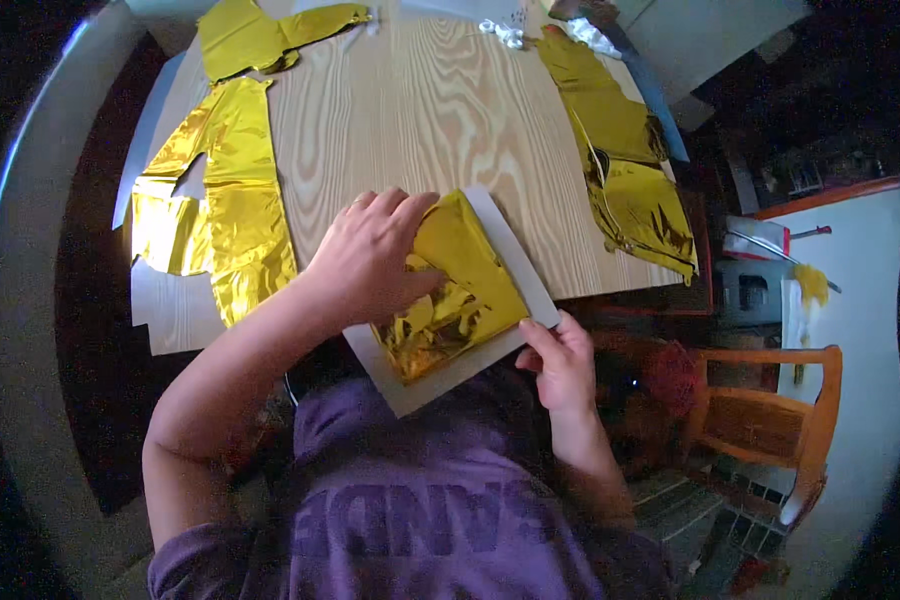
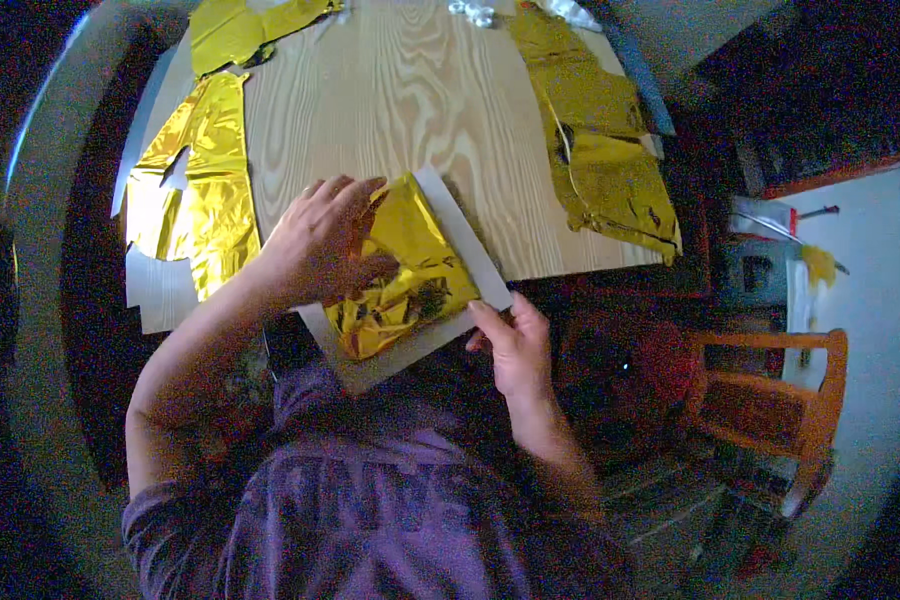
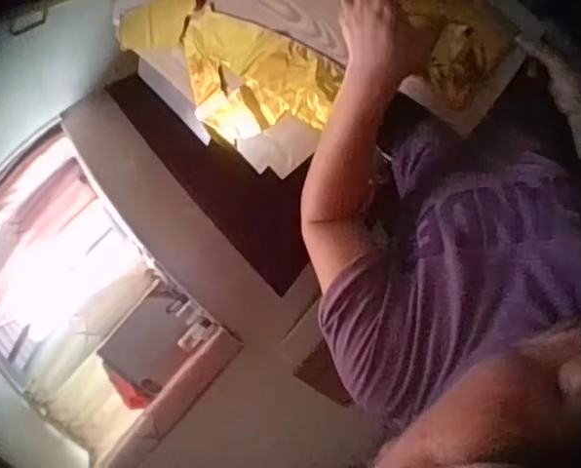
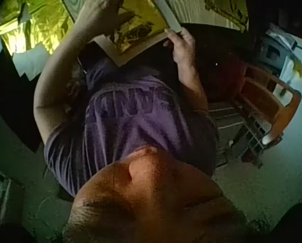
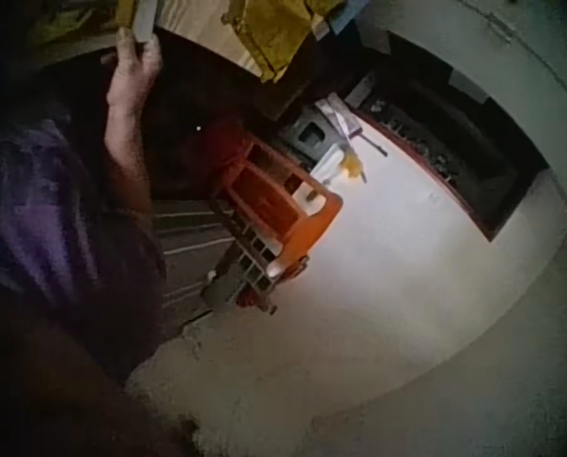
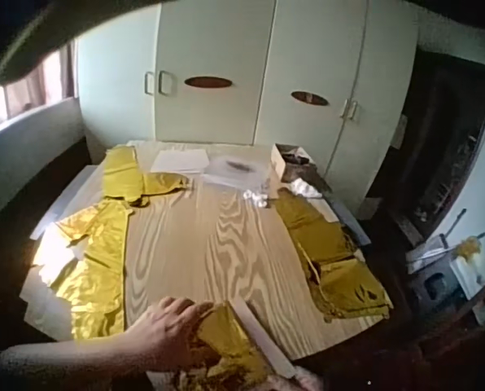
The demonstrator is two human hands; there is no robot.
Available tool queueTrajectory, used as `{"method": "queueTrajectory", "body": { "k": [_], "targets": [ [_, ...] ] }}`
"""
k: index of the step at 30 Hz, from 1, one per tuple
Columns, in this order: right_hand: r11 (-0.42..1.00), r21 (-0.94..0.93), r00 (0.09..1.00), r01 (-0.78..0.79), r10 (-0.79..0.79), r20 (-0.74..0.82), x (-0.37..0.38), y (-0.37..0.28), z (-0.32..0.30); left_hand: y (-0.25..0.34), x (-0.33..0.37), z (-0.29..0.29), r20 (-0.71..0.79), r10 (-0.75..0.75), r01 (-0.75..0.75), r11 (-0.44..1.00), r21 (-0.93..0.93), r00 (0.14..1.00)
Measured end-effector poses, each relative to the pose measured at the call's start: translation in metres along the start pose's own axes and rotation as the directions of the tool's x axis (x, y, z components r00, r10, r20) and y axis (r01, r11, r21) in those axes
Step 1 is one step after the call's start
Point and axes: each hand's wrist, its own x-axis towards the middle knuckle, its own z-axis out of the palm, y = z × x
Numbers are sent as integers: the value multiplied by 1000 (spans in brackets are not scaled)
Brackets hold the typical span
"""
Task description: Folding gold foil balloons and inserting paper packaging cards on a table.
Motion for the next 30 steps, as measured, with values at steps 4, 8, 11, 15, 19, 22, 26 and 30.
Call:
{"method": "queueTrajectory", "body": {
  "k": [4, 8, 11, 15, 19, 22, 26, 30],
  "targets": [
    [986, 134, 994, -104, 108, -23, -4, 1, 5, -10, 19, -3, 33, -73, 78, 981, -178, 997],
    [972, 163, 985, -168, 170, -1, -5, -4, 6, -13, 29, -4, 176, -156, 199, 945, -260, 972],
    [972, 213, 994, -98, 105, -19, -5, 6, 3, -16, 34, -5, 224, -200, 260, 923, -283, 954],
    [966, 253, 997, -47, 62, -51, -13, 6, 6, -23, 43, -2, 209, -208, 269, 906, -326, 955],
    [962, 272, 997, -38, 56, -60, -16, 8, 8, -30, 42, 3, 208, -261, 325, 860, -395, 943],
    [955, 296, 996, -31, 54, -72, -17, 11, 10, -24, 42, -6, 242, -283, 360, 849, -386, 928],
    [939, 329, 985, -99, 139, -100, -16, 0, 18, -17, 43, -13, 279, -270, 363, 854, -374, 922],
    [923, 314, 972, -222, 237, -9, -9, -13, 18, -18, 43, -10, 290, -254, 356, 850, -389, 923]
  ]
}}
